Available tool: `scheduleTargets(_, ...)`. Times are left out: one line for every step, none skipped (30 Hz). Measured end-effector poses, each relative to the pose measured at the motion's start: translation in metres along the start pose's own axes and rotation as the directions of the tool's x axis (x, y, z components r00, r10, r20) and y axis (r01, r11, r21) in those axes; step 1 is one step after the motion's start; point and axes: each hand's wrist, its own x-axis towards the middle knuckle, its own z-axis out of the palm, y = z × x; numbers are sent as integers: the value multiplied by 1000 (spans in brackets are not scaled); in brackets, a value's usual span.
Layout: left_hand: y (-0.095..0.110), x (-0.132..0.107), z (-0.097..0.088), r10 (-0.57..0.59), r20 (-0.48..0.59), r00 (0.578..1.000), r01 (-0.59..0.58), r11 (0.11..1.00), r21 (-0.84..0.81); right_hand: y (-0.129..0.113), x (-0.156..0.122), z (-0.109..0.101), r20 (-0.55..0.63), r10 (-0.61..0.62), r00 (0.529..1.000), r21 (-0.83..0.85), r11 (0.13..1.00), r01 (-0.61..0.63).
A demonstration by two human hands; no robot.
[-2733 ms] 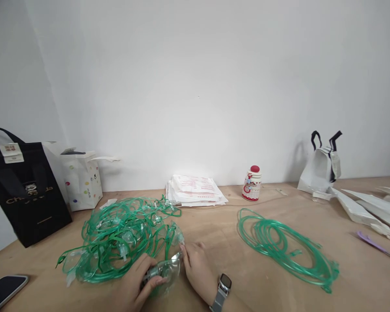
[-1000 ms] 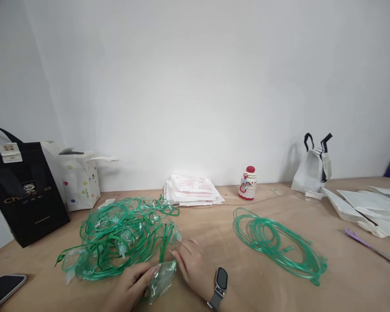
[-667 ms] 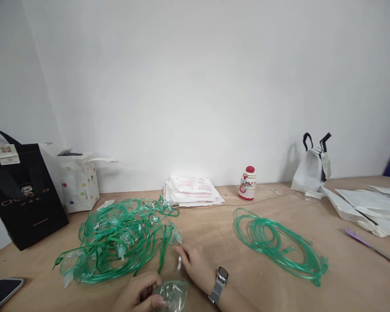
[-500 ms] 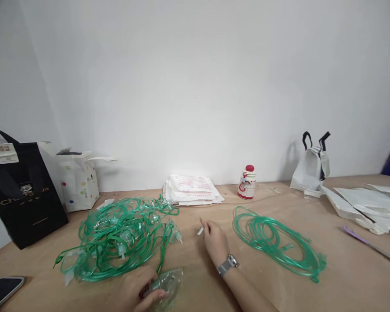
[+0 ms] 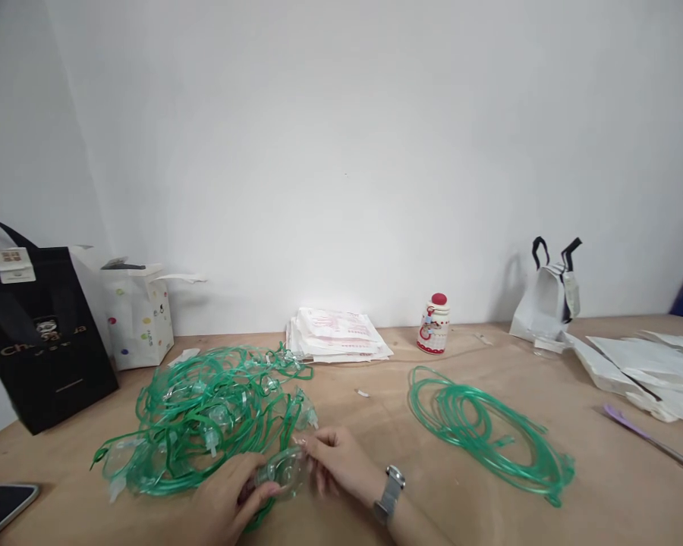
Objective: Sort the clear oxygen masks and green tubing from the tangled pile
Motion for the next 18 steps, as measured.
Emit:
scheduleTargets(0,0,1,-15,5,1000,15,1000,-13,0,-1,3,28,10,1000,32,999,-10)
scheduleTargets(-1,0,2,-28,12,1000,29,999,-29,0,-1,4,41,15,999,64,998,-17)
scheduleTargets(0,1,3,-40,15,999,40,998,-46,0,0,2,38,16,999,95,995,-20)
scheduleTargets(0,1,4,-48,9,999,48,997,-63,0,2,-3,21,14,1000,126,992,-16)
scheduleTargets(0,1,4,-51,0,999,51,995,-81,0,4,-9,-13,7,1000,158,987,-5)
scheduleTargets(0,1,4,-50,-14,999,49,994,-98,1,7,-18,-64,-4,998,190,982,16)
scheduleTargets(0,1,4,-49,-32,998,45,993,-113,2,10,-27,-129,-18,991,222,974,47)
scheduleTargets(0,1,4,-47,-54,997,40,991,-125,3,13,-38,-204,-31,978,252,964,83)
scheduleTargets(-1,1,5,-44,-72,996,34,990,-135,5,16,-48,-283,-40,958,277,953,122)
scheduleTargets(-1,0,6,-42,-88,995,29,989,-146,8,19,-58,-355,-40,934,297,942,154)
scheduleTargets(-2,0,7,-37,-103,994,21,988,-153,11,22,-68,-417,-33,908,313,933,178)
scheduleTargets(-3,0,9,-32,-122,992,12,987,-159,15,24,-76,-466,-21,885,327,925,194)
scheduleTargets(-4,0,10,-22,-134,991,0,987,-163,19,27,-83,-501,-5,865,340,918,202)
scheduleTargets(-4,0,12,-13,-143,990,-11,986,-166,22,30,-89,-526,10,850,353,912,207)
scheduleTargets(-5,0,13,-4,-144,990,-20,986,-164,26,32,-94,-542,24,840,365,907,209)
scheduleTargets(-5,0,14,2,-138,990,-25,987,-160,29,34,-97,-548,35,836,377,902,209)
scheduleTargets(-6,0,15,5,-127,992,-25,987,-156,31,35,-99,-545,43,837,388,898,206)
scheduleTargets(-6,0,16,3,-117,993,-21,988,-150,33,37,-101,-535,47,844,397,896,202)
